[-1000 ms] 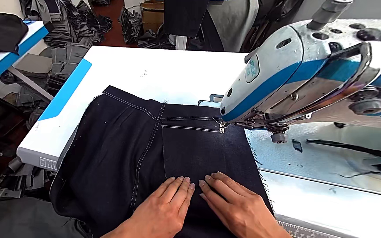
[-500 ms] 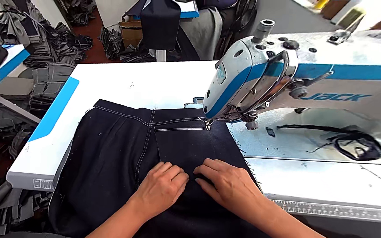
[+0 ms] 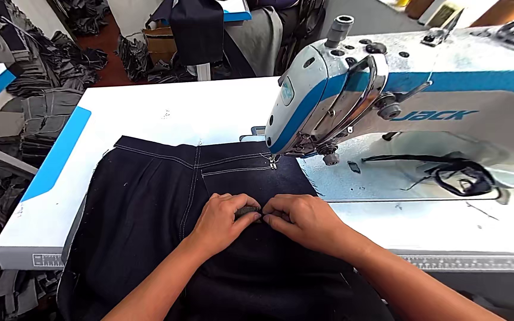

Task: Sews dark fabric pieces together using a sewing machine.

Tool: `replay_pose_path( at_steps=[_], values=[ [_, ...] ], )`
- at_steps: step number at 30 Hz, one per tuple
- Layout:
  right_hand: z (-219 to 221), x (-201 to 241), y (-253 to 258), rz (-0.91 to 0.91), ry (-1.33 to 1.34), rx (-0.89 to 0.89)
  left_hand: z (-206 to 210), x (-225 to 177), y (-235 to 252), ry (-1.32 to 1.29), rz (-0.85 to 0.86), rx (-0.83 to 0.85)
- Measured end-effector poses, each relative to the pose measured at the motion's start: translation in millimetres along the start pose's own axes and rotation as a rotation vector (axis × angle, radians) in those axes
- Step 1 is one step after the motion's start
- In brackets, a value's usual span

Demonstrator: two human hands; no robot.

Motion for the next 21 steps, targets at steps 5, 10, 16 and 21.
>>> replay_pose_path(
  at_steps=[5, 10, 16, 21],
  values=[
    [-2.1, -5.5, 1.0, 0.041, 0.066, 0.048, 5.2, -7.0, -2.4, 0.173, 0.182, -0.228],
    [-2.8, -7.4, -0.2, 0.047, 0.102, 0.070, 8.5, -15.5, -15.4, 0.537, 0.453, -0.234],
    [2.5, -2.2, -3.7, 0.007, -0.022, -0.047, 11.7, -19.2, -17.6, 0.670, 0.546, -0.221],
    [9.7, 3.9, -6.7, -0.060, -0.125, -0.192, 5.9, -13.6, -15.8, 0.324, 0.320, -0.122]
  ],
)
Point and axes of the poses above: each hand's wrist, its own y-axis towards the middle knuckle, its own z-axis out of the palm, x = y × z, the point moved 3 cm from there along y, towards the middle knuckle, and after that the axes turned 10 degrees about x, right-handed, at the moved point
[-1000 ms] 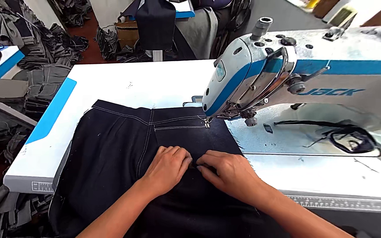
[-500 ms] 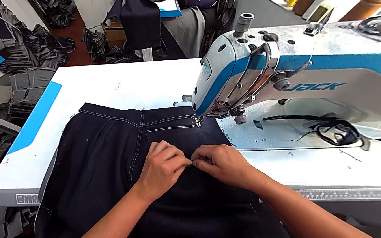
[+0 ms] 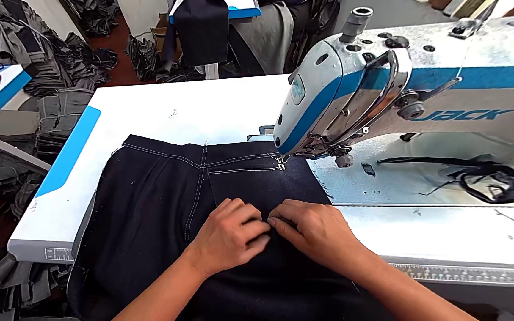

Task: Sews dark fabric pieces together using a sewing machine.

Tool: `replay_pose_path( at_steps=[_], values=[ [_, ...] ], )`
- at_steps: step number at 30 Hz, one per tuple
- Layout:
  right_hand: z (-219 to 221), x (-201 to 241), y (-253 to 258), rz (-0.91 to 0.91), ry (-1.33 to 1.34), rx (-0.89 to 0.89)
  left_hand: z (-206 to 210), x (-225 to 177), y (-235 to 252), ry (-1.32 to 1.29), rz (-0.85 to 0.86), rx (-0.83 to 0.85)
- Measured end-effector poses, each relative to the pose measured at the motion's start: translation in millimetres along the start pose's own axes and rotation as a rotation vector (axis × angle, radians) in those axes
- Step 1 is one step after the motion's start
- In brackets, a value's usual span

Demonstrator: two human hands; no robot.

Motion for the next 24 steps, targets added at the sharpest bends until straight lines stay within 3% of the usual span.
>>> replay_pose_path(
  at_steps=[3, 9, 13, 18, 24],
  values=[
    [2.8, 4.4, -3.8, -0.078, -0.072, -0.080, -4.5, 5.7, 1.5, -0.197, -0.254, 0.093],
    [8.5, 6.5, -10.2, -0.204, -0.175, -0.139, -2.5, -2.1, 7.9, -0.215, -0.429, 0.272],
    [11.5, 4.2, -17.5, -0.246, -0.143, -0.168, 4.0, -3.0, 7.0, -0.196, -0.418, 0.194],
    [5.6, 6.4, -18.3, -0.279, -0.115, -0.157, -0.4, 2.4, -3.1, -0.262, -0.280, 0.197],
    [4.6, 7.6, -18.6, -0.319, -0.128, -0.179, -22.6, 17.6, -24.0, -0.350, -0.309, 0.189]
  ],
)
Point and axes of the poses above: each hand's wrist, its own y-axis towards the middle knuckle, its own z-axis out of the palm, x = y × z, the point moved 3 cm from there along y, towards the middle knuckle, and after that the axes turned 10 degrees about x, right-handed, at the moved point
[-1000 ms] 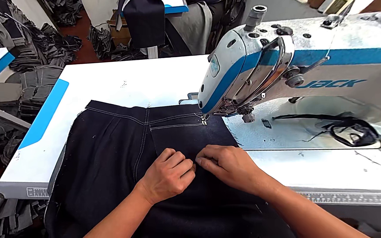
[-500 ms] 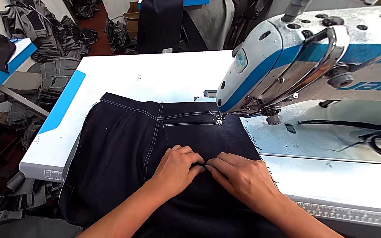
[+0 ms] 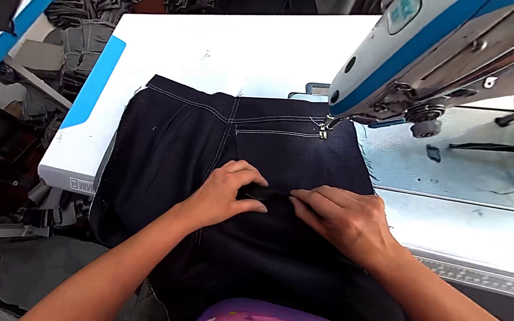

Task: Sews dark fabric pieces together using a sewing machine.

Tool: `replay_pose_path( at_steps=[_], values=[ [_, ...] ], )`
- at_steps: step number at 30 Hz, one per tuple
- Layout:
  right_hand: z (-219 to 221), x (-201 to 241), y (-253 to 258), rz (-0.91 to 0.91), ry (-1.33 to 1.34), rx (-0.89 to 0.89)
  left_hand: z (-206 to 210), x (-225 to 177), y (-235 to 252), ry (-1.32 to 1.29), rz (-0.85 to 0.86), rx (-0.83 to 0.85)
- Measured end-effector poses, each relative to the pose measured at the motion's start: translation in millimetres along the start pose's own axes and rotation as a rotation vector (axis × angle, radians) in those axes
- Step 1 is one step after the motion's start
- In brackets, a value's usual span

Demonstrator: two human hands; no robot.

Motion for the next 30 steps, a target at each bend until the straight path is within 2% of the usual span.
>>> replay_pose_path(
  at_steps=[3, 10, 16, 23, 26, 28, 30],
  values=[
    [0.7, -0.5, -0.5, -0.021, -0.006, -0.011, -2.1, 2.8, -0.8, -0.001, 0.019, 0.006],
    [5.6, 0.6, -3.3, -0.089, -0.044, -0.068, 3.0, -4.1, -3.3, 0.606, 0.365, -0.115],
    [6.9, 3.4, -5.7, -0.234, -0.094, -0.026, 5.6, -8.0, -3.7, 0.803, 0.567, -0.075],
    [4.0, 2.0, 2.0, -0.230, -0.069, 0.171, 11.9, -20.1, -12.2, 0.875, 0.359, 0.157],
    [8.0, 5.7, 6.6, -0.210, -0.105, 0.206, 1.4, -27.0, -13.2, 0.765, 0.211, 0.247],
    [10.8, 9.5, 12.6, -0.201, -0.143, 0.231, -7.5, -27.1, 2.6, 0.576, 0.123, 0.196],
    [12.8, 14.2, 17.9, -0.200, -0.171, 0.242, -4.9, -22.7, 26.4, 0.476, 0.078, 0.066]
  ],
)
Point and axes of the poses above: each hand's wrist, its own y-axis towards the middle knuckle, its own z-axis out of the palm, x = y × z, the point moved 3 cm from there along y, towards the middle knuckle, and after that the axes turned 10 degrees about x, right-handed, at the moved point
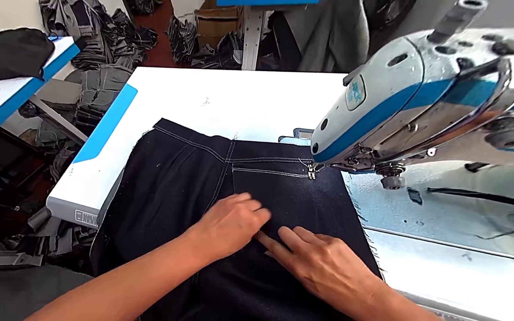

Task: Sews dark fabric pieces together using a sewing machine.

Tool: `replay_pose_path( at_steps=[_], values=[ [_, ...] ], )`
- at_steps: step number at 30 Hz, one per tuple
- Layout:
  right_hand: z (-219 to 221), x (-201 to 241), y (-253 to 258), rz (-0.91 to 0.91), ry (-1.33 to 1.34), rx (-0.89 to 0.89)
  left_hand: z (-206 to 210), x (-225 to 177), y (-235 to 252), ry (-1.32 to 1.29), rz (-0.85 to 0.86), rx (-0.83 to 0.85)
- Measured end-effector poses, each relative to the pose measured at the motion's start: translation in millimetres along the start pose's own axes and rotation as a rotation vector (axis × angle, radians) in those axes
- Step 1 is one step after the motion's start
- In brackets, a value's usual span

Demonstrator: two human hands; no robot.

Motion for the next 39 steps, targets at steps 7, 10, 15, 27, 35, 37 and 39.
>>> replay_pose_path(
  at_steps=[7, 10, 15, 27, 35, 37, 39],
  values=[
    [-1.2, -4.1, -16.4, 0.055, 0.099, -0.066, 43.1, 12.9, 51.1, -0.018, -0.322, 0.266],
    [1.1, -20.1, -43.7, 0.220, 0.408, -0.131, 43.6, 12.4, 49.1, -0.022, -0.328, 0.308],
    [15.3, -31.6, -71.9, 0.379, 0.414, -0.157, 44.6, 7.1, 43.2, -0.032, -0.189, 0.303],
    [19.9, -16.9, -75.8, 0.396, 0.350, -0.159, 42.9, 11.6, 39.4, 0.005, -0.130, 0.335],
    [20.7, -17.7, -78.1, 0.395, 0.351, -0.162, 43.2, 10.8, 41.6, 0.014, -0.151, 0.371],
    [21.0, -18.2, -78.5, 0.401, 0.356, -0.169, 44.9, 10.5, 42.1, 0.017, -0.147, 0.365],
    [19.7, -17.3, -78.2, 0.415, 0.380, -0.154, 45.4, 11.2, 41.5, 0.022, -0.141, 0.350]
  ],
)
Point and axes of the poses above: each hand's wrist, its own y-axis towards the middle knuckle, its own z-axis out of the palm, x = y × z, the point moved 3 cm from there along y, towards the middle knuckle, and after that the axes turned 10 degrees about x, right-handed, at the moved point
